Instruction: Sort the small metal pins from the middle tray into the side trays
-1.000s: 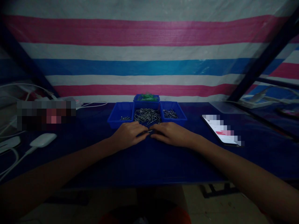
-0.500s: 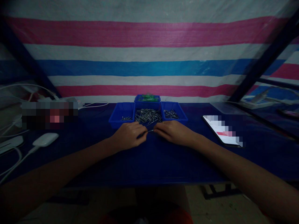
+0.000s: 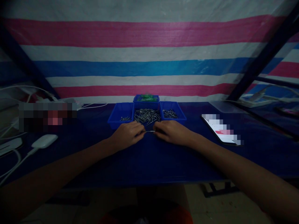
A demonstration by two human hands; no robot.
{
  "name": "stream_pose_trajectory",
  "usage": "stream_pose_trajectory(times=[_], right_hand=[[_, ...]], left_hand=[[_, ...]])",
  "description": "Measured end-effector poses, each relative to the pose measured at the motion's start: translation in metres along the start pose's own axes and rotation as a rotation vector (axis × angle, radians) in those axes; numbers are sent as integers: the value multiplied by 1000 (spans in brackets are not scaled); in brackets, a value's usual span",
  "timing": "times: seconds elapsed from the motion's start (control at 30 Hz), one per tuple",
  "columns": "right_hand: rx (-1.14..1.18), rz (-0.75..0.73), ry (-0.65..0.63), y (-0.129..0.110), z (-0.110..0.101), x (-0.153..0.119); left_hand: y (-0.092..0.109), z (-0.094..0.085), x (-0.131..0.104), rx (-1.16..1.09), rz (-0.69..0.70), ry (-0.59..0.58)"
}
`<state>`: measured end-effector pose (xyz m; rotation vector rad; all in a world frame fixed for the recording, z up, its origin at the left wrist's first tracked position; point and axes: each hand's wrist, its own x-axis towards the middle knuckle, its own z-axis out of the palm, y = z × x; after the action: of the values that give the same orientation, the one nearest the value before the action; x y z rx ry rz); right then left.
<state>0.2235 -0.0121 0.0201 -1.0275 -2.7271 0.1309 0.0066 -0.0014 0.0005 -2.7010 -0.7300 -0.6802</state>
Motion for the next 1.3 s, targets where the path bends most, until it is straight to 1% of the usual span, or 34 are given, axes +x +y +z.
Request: stream_pose_trajectory(times=[0.2,0.4,0.6,0.73,0.87,1.07,1.3], right_hand=[[-30,0,3,0,-1,0],[-76,8,-18,0,0,2],[-19,14,-75,1,0,0],[4,22,-86,0,0,-2],[27,24,-86,-1,1,-2],[45,14,-87,-5,-1,-3],[41,12,-54,-4,3,-5]], left_hand=[[-1,0,-2,18,-49,-5],[0,0,-4,77,11,-54],[-1,2,-5,58,18,-58],[-1,3,-6,55,42,-67],[-1,3,-7,33,52,-99],[-5,1,-6,-39,-2,-142],[-4,-3,-7,-146,-1,-142]])
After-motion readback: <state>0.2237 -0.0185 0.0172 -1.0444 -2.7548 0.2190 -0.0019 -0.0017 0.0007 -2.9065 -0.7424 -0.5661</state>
